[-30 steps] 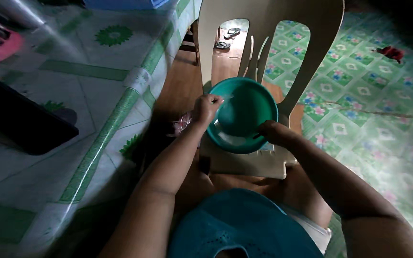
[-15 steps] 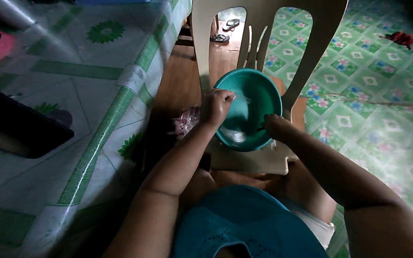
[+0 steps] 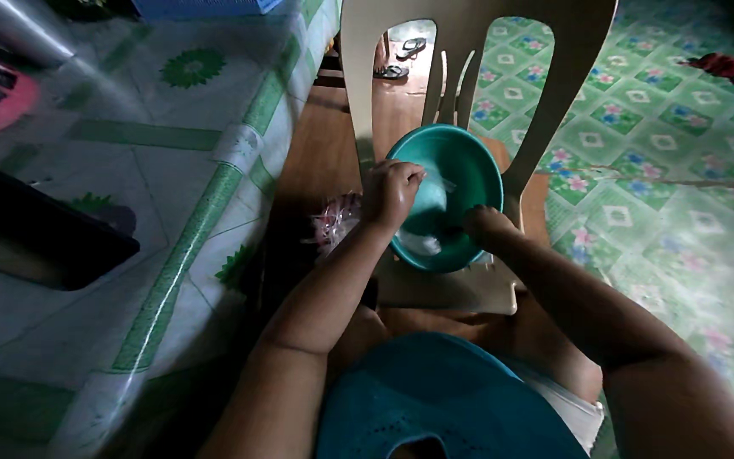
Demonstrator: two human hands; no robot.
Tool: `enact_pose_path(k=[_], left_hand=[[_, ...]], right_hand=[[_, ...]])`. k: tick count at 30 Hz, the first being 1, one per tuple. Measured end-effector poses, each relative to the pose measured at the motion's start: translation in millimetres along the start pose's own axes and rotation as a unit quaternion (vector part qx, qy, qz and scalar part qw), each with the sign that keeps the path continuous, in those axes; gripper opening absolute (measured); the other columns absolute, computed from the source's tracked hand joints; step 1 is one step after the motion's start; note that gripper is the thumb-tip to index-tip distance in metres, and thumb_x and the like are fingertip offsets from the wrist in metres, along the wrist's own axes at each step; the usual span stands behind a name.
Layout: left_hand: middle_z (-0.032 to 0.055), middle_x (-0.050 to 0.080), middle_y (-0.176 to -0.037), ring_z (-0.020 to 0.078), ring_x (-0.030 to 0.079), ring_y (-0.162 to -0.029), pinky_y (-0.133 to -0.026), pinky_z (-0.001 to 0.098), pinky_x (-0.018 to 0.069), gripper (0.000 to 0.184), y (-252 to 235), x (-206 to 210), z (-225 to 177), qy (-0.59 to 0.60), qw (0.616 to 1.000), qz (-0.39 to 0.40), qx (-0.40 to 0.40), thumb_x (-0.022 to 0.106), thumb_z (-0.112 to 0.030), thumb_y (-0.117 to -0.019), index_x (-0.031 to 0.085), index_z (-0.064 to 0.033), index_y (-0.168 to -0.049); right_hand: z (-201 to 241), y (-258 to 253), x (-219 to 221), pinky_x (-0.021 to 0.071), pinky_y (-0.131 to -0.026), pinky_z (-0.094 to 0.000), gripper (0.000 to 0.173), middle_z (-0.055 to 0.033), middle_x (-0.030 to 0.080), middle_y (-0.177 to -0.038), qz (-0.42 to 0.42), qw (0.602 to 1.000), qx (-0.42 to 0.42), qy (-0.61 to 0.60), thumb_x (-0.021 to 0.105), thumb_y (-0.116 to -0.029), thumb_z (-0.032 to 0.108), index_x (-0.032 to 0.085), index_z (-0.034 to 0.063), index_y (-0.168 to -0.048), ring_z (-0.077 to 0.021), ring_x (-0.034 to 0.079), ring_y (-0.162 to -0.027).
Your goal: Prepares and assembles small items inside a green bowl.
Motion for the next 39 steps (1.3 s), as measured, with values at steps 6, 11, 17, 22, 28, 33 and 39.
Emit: enact_pose_path(k=[6,11,17,22,28,33,39], left_hand=[[0.0056,0.076,-0.098,0.022,0.07,-0.099,-0.093,0.0456,0.053,0.019,-3,0,-3,-0.008,1.0,0.001,0.011,0.066,-0.023,-0.0997,0.08,-0.0123,-0.104],[0.0062,0.076,-0.1,0.0192,0.071,-0.099,-0.094,0.0409,0.0553,0.019,-7,3,19,0.014,1.0,0.006,-0.027,0.066,-0.022,-0.0997,0.079,-0.0099,-0.105],[0.0095,0.074,-0.108,0.019,0.07,-0.103,-0.097,0.0419,0.0547,0.025,-7,4,60,0.084,0.986,0.065,-0.129,0.067,-0.025,-0.1,0.075,-0.0064,-0.113],[0.0082,0.073,-0.112,0.0184,0.07,-0.105,-0.097,0.0432,0.055,0.028,-7,9,79,0.127,0.971,0.092,-0.182,0.066,-0.028,-0.1009,0.073,-0.0094,-0.12],[0.0098,0.072,-0.117,0.0243,0.066,-0.114,-0.103,0.052,0.0499,0.033,-11,2,64,0.07,0.972,0.127,-0.182,0.063,-0.037,-0.1015,0.076,-0.0086,-0.113],[0.0092,0.075,-0.107,0.0255,0.069,-0.106,-0.098,0.0528,0.0518,0.027,-10,-4,46,0.028,0.982,0.145,-0.117,0.066,-0.034,-0.1001,0.079,-0.0109,-0.106],[0.0104,0.075,-0.106,0.0269,0.071,-0.098,-0.094,0.0545,0.0532,0.026,-2,3,39,0.042,0.985,0.16,-0.054,0.066,-0.029,-0.1013,0.075,-0.0121,-0.119]], right_hand=[[25,-9,34,0.0507,-0.104,-0.058,0.025,-0.0163,0.068,-0.126,-0.021,0.989,-0.069,-0.127,0.061,-0.098,0.002,0.074,0.0082,-0.118,-0.0369,0.063,-0.122],[53,-21,35,0.0528,-0.099,-0.0563,0.018,-0.016,0.072,-0.111,-0.042,0.972,-0.11,-0.202,0.068,-0.0967,0.014,0.077,0.0072,-0.111,-0.0344,0.068,-0.109],[50,-14,-4,0.0548,-0.095,-0.0515,0.016,-0.0129,0.073,-0.105,-0.086,0.947,-0.137,-0.276,0.071,-0.0956,0.014,0.077,0.0058,-0.108,-0.0286,0.069,-0.102],[26,-15,-37,0.0545,-0.097,-0.0533,0.016,-0.0121,0.074,-0.106,-0.105,0.962,-0.134,-0.215,0.07,-0.096,0.015,0.079,0.0096,-0.109,-0.0293,0.07,-0.104],[3,-2,-79,0.0551,-0.092,-0.0542,0.014,-0.0116,0.073,-0.102,-0.121,0.962,-0.119,-0.214,0.07,-0.097,0.016,0.078,0.0077,-0.105,-0.0281,0.069,-0.099],[4,11,-114,0.0542,-0.093,-0.0542,0.016,-0.0124,0.073,-0.103,-0.118,0.969,-0.121,-0.179,0.067,-0.0988,0.016,0.078,0.0074,-0.107,-0.0289,0.069,-0.1],[-8,15,-126,0.0566,-0.088,-0.0538,0.012,-0.0103,0.073,-0.097,-0.195,0.954,-0.165,-0.16,0.069,-0.0959,0.014,0.079,0.0085,-0.1,-0.0273,0.07,-0.095]])
Point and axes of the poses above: each hand's wrist, its own y-axis away from the middle knuckle, its own x-axis out of the palm, z = x × y, the point moved 3 cm from there along -y, towards the middle knuckle
